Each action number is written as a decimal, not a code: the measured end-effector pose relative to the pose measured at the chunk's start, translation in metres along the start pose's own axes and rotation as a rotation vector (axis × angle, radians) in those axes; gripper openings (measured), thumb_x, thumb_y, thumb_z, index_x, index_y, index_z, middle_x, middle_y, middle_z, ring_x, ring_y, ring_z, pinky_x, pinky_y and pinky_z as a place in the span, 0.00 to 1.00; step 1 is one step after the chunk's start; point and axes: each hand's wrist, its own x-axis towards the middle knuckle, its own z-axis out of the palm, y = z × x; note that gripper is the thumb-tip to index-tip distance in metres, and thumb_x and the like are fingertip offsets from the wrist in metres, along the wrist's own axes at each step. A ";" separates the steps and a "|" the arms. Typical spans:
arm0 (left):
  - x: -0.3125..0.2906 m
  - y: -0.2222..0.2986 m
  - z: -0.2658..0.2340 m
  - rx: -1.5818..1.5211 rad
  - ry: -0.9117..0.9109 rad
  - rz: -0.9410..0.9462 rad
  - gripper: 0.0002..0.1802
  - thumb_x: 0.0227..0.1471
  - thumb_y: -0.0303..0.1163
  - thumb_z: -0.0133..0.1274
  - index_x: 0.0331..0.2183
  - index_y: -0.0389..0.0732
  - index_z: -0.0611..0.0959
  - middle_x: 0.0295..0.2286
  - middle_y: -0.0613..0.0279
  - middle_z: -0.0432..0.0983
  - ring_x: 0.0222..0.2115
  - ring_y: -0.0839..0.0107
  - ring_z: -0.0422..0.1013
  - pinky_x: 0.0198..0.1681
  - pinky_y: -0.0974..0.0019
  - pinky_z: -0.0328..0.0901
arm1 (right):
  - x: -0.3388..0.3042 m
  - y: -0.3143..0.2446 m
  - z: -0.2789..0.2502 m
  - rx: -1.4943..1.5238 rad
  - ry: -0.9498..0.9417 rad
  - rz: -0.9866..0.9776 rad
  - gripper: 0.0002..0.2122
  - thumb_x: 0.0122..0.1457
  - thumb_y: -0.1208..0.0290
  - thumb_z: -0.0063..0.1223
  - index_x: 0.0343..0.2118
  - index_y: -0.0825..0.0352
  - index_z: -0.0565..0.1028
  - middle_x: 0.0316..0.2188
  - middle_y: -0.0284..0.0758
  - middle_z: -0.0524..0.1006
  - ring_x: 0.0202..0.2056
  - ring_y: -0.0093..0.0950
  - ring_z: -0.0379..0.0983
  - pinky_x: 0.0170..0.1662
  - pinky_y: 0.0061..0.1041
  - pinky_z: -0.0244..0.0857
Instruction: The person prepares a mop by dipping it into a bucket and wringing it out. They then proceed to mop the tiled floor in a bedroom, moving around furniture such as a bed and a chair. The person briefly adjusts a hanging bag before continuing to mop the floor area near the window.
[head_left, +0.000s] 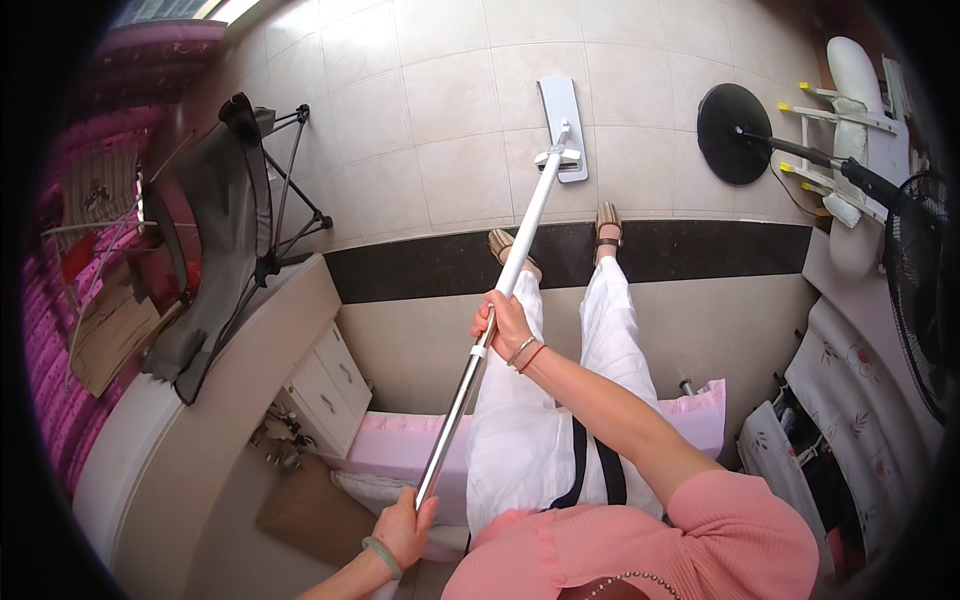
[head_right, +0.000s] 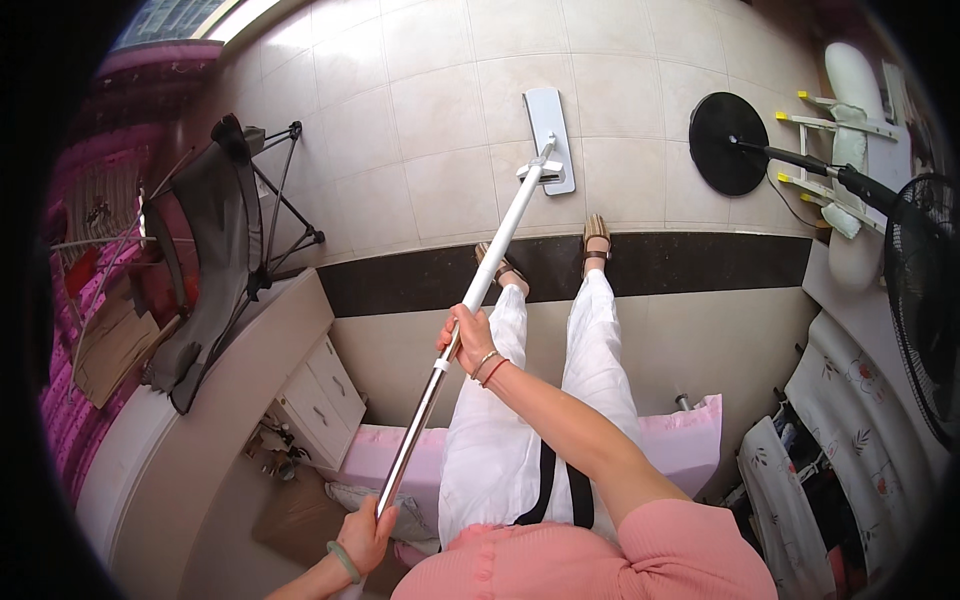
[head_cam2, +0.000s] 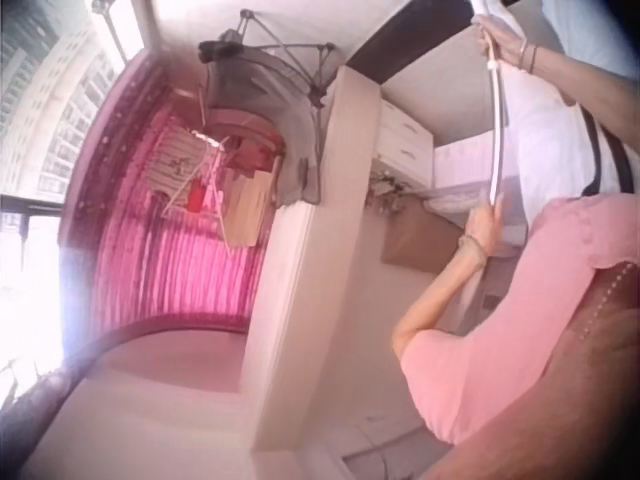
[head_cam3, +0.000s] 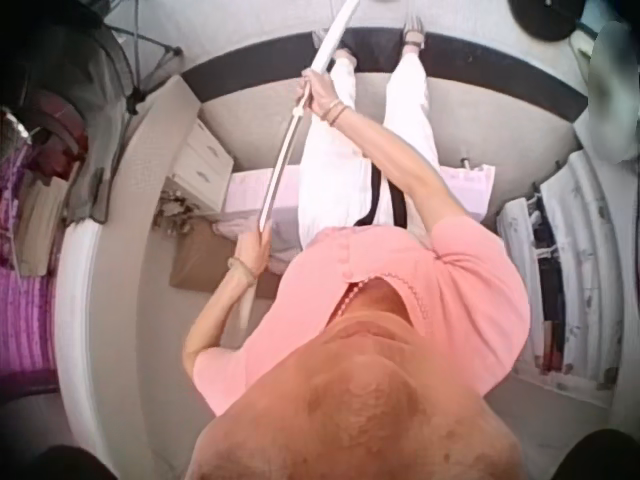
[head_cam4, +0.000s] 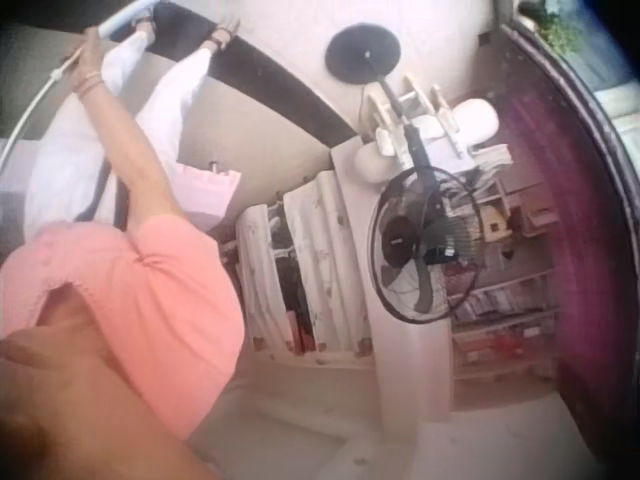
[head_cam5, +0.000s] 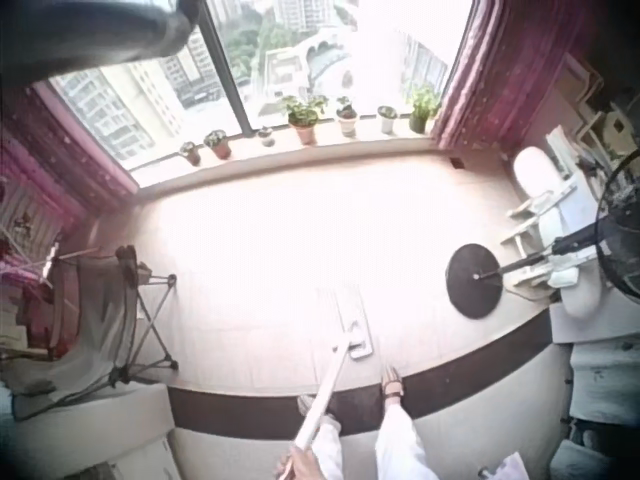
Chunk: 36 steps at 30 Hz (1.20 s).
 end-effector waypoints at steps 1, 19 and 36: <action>0.005 -0.002 0.010 -0.083 -0.078 -0.017 0.18 0.55 0.44 0.44 0.31 0.36 0.68 0.21 0.40 0.72 0.25 0.40 0.69 0.28 0.47 0.63 | -0.004 -0.004 -0.008 -0.017 0.043 -0.009 0.06 0.52 0.73 0.43 0.26 0.65 0.59 0.13 0.32 0.61 0.11 0.25 0.60 0.13 0.29 0.59; 0.080 -0.025 0.016 -1.195 -0.522 -0.108 0.12 0.60 0.39 0.38 0.30 0.41 0.64 0.15 0.70 0.55 0.11 0.82 0.49 0.12 0.75 0.48 | 0.063 -0.023 0.034 -0.629 0.252 -0.099 0.07 0.52 0.70 0.41 0.24 0.67 0.59 0.11 0.33 0.61 0.09 0.25 0.60 0.09 0.28 0.59; 0.051 0.082 0.181 -1.789 -0.552 -0.158 0.20 0.60 0.51 0.31 0.28 0.45 0.63 0.14 0.72 0.50 0.10 0.82 0.45 0.13 0.75 0.48 | 0.047 -0.028 0.015 -1.504 0.157 0.067 0.16 0.52 0.74 0.44 0.41 0.75 0.56 0.26 0.44 0.70 0.12 0.33 0.69 0.11 0.32 0.69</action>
